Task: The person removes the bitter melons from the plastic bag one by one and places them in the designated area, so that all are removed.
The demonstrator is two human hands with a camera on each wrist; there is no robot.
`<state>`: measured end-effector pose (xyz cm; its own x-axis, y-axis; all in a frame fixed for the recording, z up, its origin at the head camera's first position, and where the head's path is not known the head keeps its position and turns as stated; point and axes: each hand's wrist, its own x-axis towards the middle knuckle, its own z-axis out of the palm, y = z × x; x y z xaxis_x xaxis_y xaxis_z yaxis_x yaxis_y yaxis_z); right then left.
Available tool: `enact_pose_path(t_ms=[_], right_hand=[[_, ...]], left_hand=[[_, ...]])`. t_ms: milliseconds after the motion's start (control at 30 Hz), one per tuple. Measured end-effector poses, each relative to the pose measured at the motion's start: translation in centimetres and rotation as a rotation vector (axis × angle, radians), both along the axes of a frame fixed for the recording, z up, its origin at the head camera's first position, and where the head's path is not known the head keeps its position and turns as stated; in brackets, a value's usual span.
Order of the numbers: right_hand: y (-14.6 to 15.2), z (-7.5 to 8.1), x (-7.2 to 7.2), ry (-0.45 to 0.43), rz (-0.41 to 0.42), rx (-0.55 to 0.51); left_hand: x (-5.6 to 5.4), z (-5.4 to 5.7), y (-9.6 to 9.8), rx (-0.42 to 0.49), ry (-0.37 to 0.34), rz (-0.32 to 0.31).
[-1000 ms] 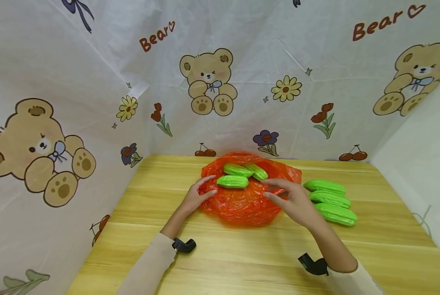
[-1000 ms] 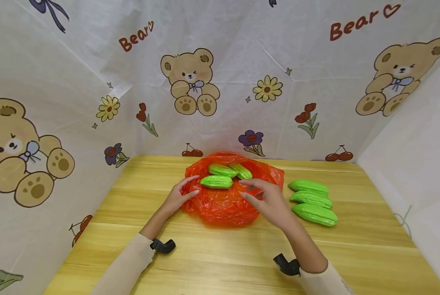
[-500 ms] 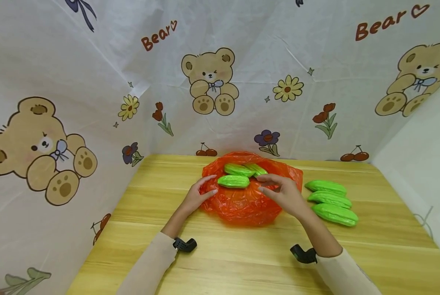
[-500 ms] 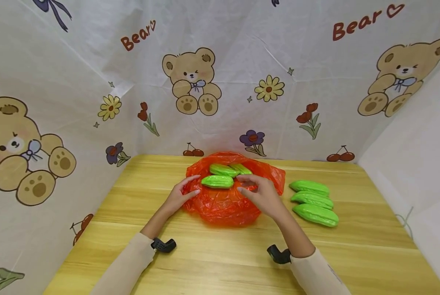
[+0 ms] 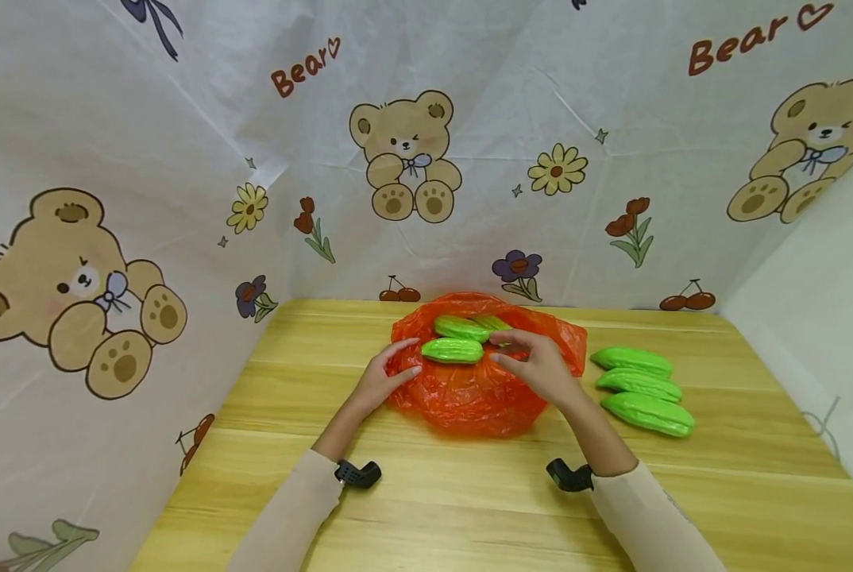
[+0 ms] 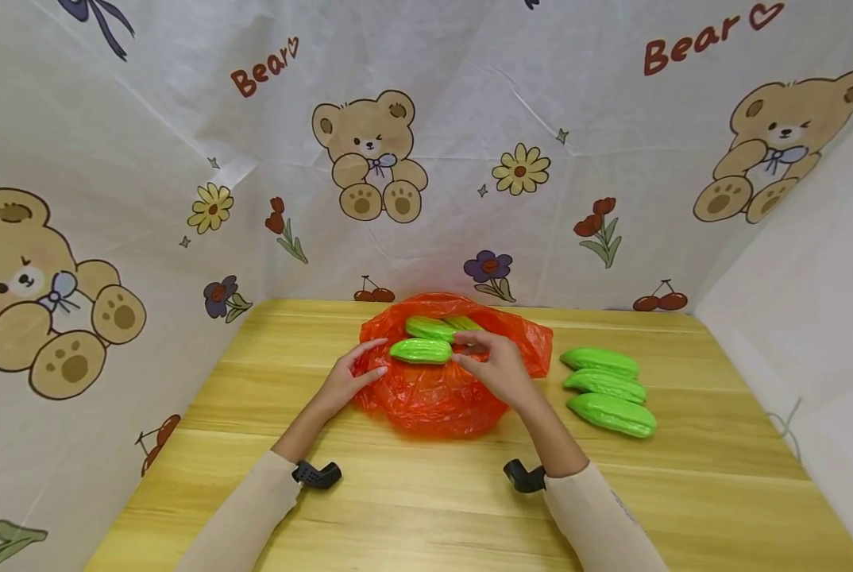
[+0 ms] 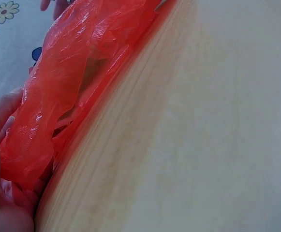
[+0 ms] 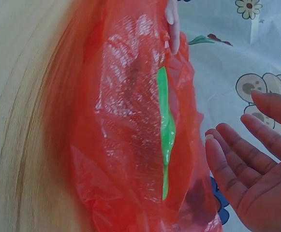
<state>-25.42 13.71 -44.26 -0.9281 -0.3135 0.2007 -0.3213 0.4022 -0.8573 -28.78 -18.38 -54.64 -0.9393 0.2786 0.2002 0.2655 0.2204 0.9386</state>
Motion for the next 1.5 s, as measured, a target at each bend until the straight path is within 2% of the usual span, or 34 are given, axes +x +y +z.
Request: enact_pose_path(t_ms=[300,667,1200,1500], right_hand=[[-0.7,-1.4,-1.5,0.004,0.022,-0.002],[-0.9,-3.0,-3.1,-0.016,0.010,0.064],[-1.0,-4.1,-4.0,-0.089,0.011,0.075],[-1.2,-4.6,-4.5,-0.059,0.020,0.086]], left_hand=[[0.0,-0.1,-0.2,0.015,0.003,-0.002],[-0.1,0.1,0.0,0.003,-0.003,0.000],[0.0,-0.1,0.0,0.017,-0.007,-0.010],[0.1,0.1,0.1,0.008,-0.001,-0.003]])
